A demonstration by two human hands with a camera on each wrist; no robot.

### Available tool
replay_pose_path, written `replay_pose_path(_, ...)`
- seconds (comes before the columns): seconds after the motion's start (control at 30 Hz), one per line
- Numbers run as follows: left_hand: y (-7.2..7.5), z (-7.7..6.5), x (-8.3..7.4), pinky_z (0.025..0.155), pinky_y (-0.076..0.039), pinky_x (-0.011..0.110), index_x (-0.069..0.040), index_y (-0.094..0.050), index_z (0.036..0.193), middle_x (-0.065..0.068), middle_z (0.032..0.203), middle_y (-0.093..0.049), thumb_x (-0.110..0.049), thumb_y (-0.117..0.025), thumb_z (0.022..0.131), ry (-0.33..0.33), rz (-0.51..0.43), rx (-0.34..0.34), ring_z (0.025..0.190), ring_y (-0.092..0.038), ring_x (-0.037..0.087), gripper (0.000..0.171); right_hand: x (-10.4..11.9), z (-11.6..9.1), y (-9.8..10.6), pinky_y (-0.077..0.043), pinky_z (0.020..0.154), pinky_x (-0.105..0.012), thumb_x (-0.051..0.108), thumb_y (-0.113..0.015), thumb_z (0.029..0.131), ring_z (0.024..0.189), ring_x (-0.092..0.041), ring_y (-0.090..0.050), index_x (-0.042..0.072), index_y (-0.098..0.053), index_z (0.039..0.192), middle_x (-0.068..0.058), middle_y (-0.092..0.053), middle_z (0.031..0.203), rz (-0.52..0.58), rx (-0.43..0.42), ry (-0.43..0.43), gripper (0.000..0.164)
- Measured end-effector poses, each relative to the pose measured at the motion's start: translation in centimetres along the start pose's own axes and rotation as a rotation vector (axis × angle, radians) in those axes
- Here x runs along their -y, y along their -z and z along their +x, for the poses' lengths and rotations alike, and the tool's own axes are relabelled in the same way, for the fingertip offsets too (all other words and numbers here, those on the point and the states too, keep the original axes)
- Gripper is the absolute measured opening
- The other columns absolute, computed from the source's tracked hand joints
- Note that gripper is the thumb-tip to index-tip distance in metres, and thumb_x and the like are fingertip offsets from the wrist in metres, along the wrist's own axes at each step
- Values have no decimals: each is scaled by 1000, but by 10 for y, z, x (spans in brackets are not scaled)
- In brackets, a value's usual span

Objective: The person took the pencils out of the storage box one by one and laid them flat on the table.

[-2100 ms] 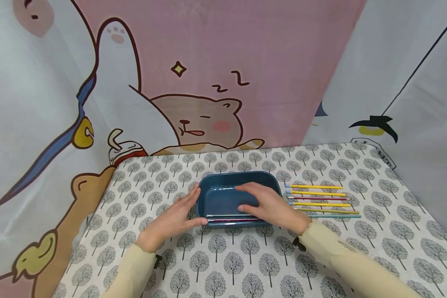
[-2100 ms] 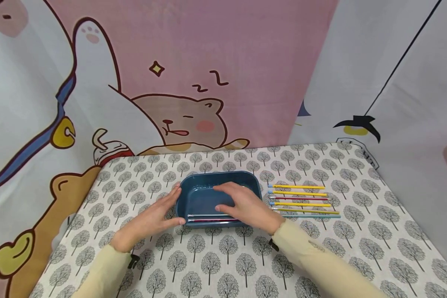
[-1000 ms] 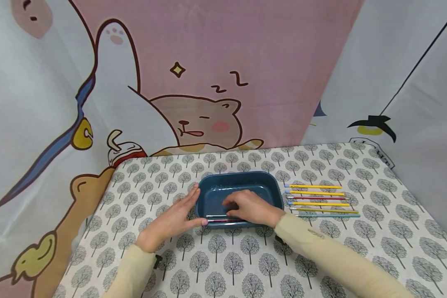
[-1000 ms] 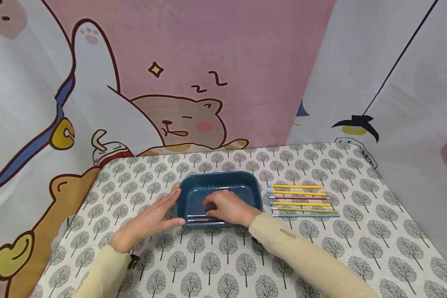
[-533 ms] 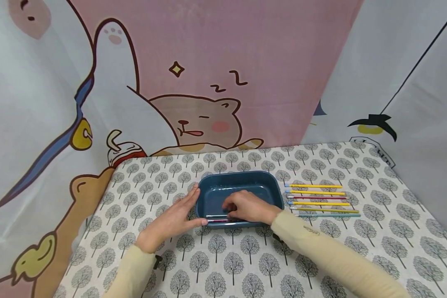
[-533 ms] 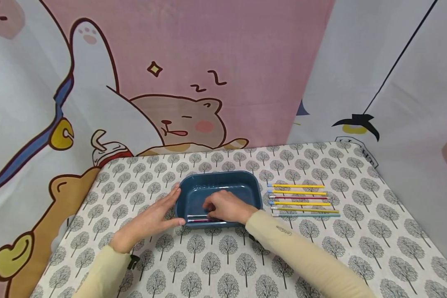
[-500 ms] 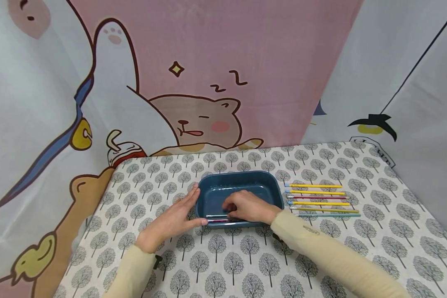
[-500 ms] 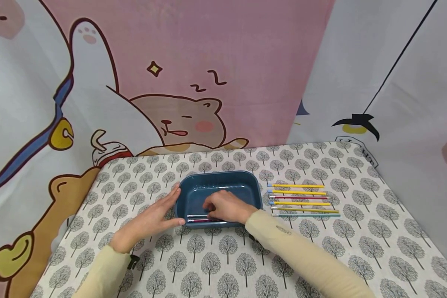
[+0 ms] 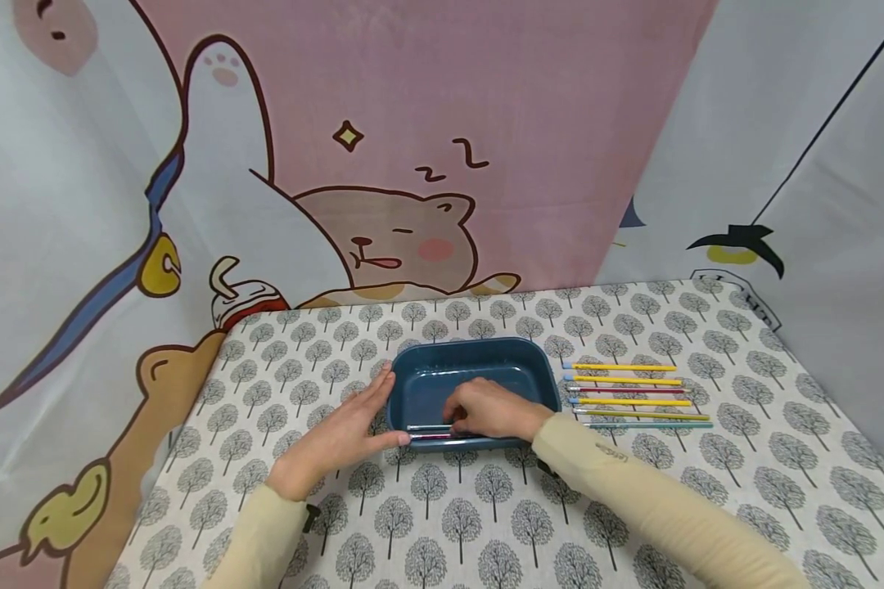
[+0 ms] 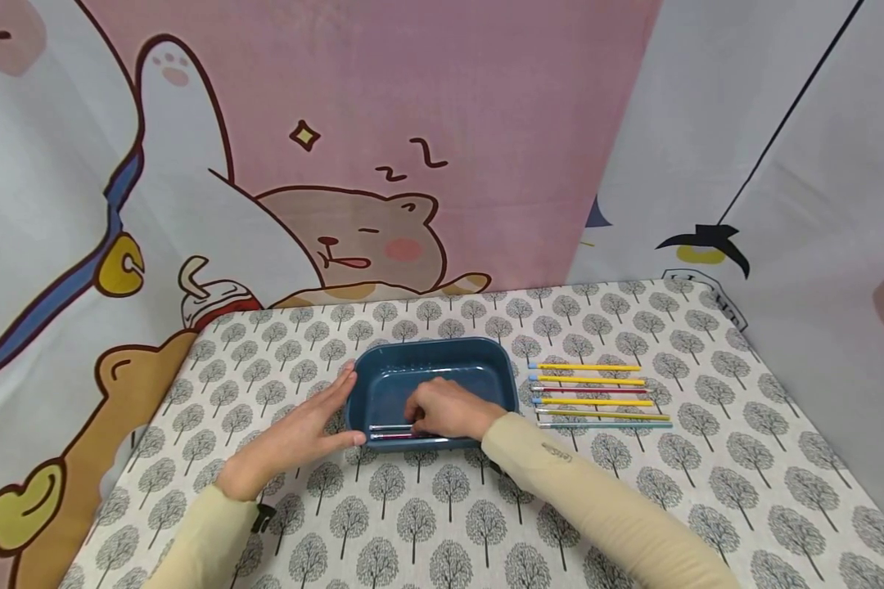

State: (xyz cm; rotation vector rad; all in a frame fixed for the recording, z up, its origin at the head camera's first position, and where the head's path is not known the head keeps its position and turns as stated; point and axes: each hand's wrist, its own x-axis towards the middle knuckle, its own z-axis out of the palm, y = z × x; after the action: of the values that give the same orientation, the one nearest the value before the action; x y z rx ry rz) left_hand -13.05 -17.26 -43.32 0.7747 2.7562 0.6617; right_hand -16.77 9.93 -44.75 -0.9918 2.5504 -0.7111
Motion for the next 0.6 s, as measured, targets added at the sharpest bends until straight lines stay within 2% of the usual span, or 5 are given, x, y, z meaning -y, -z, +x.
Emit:
replay_pose_path(0.37, 0, 0, -1, 123, -21, 58, -3, -17, 164, 11, 173, -5, -57, -69, 94, 4, 8, 7, 156, -19, 33, 102, 0, 1, -1, -55, 74, -28, 11, -79, 91, 72, -1, -62, 19, -78, 87, 14, -71, 80, 9, 32, -27, 9)
replay_pose_path(0.6, -1, 0, -1, 123, -22, 59, -2, -17, 164, 13, 173, -6, -57, -69, 94, -2, 3, 2, 156, -20, 35, 103, -1, 0, 2, -56, 76, -28, 14, -79, 91, 75, -2, -62, 18, -79, 90, 14, -70, 82, 4, 9, -63, 4)
